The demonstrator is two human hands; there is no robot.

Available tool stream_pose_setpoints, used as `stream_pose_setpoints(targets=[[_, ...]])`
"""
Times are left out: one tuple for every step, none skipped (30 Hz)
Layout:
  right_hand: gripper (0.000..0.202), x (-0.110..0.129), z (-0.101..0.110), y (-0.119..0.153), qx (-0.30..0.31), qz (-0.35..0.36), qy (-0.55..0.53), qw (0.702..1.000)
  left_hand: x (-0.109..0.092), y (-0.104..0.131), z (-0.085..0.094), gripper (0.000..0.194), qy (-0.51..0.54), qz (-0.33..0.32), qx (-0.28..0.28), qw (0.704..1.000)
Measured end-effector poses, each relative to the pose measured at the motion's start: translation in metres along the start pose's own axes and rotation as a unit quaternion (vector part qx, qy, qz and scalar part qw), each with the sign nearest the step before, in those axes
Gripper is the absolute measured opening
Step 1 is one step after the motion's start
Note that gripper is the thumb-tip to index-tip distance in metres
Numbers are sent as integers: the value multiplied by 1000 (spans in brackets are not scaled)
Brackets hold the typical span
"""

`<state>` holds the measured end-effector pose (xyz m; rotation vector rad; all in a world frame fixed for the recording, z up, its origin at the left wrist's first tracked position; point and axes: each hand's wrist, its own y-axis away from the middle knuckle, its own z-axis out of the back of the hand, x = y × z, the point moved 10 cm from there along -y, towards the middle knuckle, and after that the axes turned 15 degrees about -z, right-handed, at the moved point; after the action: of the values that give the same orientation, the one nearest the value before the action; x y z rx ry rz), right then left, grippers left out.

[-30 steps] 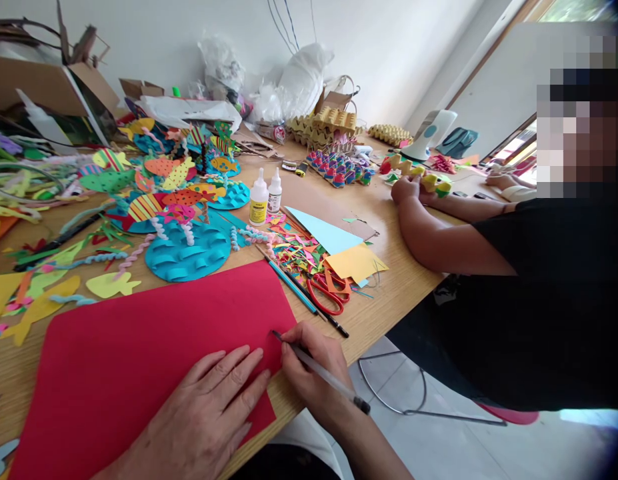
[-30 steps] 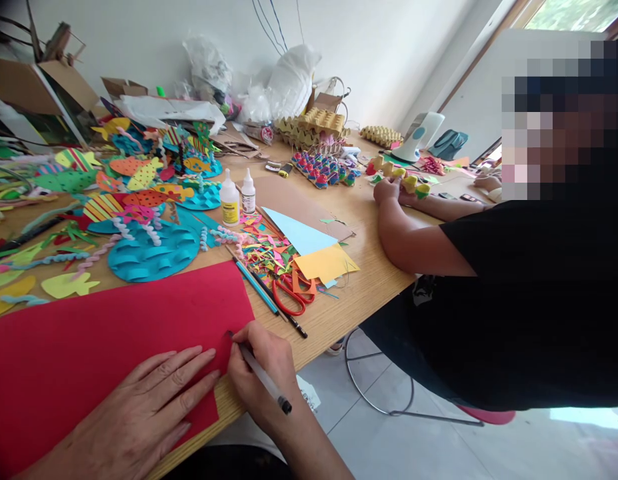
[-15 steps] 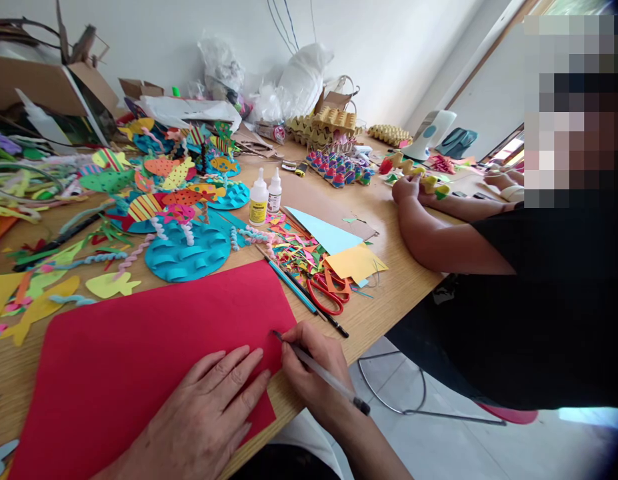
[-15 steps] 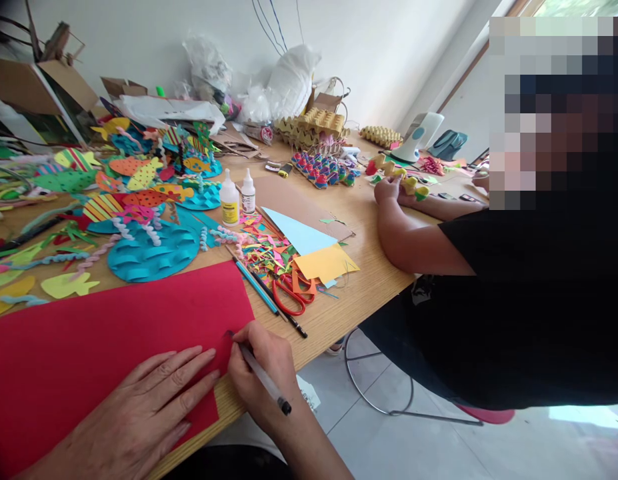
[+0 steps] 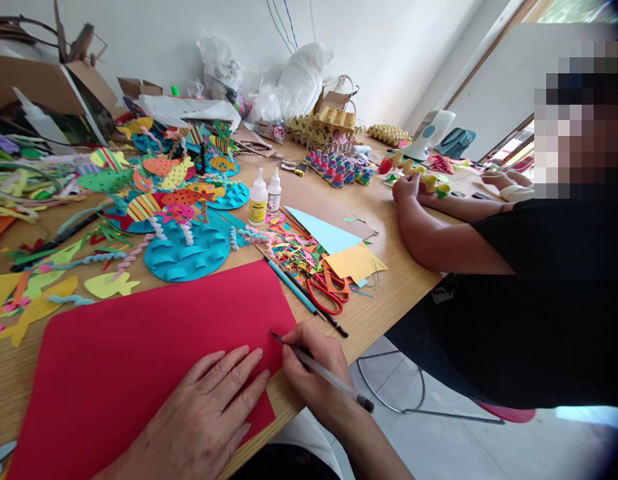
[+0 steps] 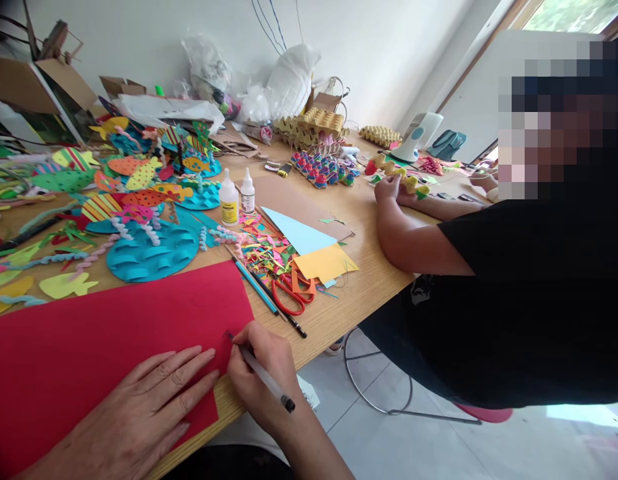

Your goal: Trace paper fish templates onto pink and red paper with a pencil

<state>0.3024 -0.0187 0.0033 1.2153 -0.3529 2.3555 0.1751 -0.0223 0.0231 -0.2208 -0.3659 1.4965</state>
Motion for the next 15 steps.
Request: stream_pose_setpoints(targets=[[10,0,0,0,1,1,-5,1000,-1,0,0,32,-4,-7,1,1000],[10,0,0,0,0,1,-9,1000,-2,0,0,31,-6,-17,3,1000],[10,0,1,0,-2,-1,-11,1000,-2,0,0,31,-5,-16,1,1000],[10,-1,1,0,-5,-3,-11,1000,-2,1,0,32,-3,-10,-1,1000],[9,-2,1,0,-8,-5,-9,1000,-1,1,-1,32,2,-3,-1,1000],[9,-3,1,-1,-9,-7,-7,1000,0,2,-1,33,6,10,-6,1000],[9,-3,0,-1,-8,-7,-5,1000,0,3,-3,33,11,17,-8,1000],[9,-3,0,-1,-5,-4,-5,1000,2,3,-2,34,13,29,-15,999],[9,-2,-1,-1,-1,-1,-8,1000,2,3,-2,35,14,31,-19,999],[9,-2,-1,-1,4,-1,-17,1000,1,3,-2,35,13,24,-18,999],[9,-2,0,-1,6,-5,-32,999,0,2,0,34,8,14,-20,1000],[9,-4,1,-1,8,-14,-51,999,-2,0,0,33,2,-2,-15,1000],[8,-6,3,-2,7,-28,-72,997,-3,-1,0,33,-4,-16,-10,1000],[9,-10,6,-2,5,-44,-92,995,-4,-1,0,32,-10,-26,-4,1000],[9,-13,9,-2,1,-57,-108,993,-4,-2,0,33,-15,-30,-3,999]])
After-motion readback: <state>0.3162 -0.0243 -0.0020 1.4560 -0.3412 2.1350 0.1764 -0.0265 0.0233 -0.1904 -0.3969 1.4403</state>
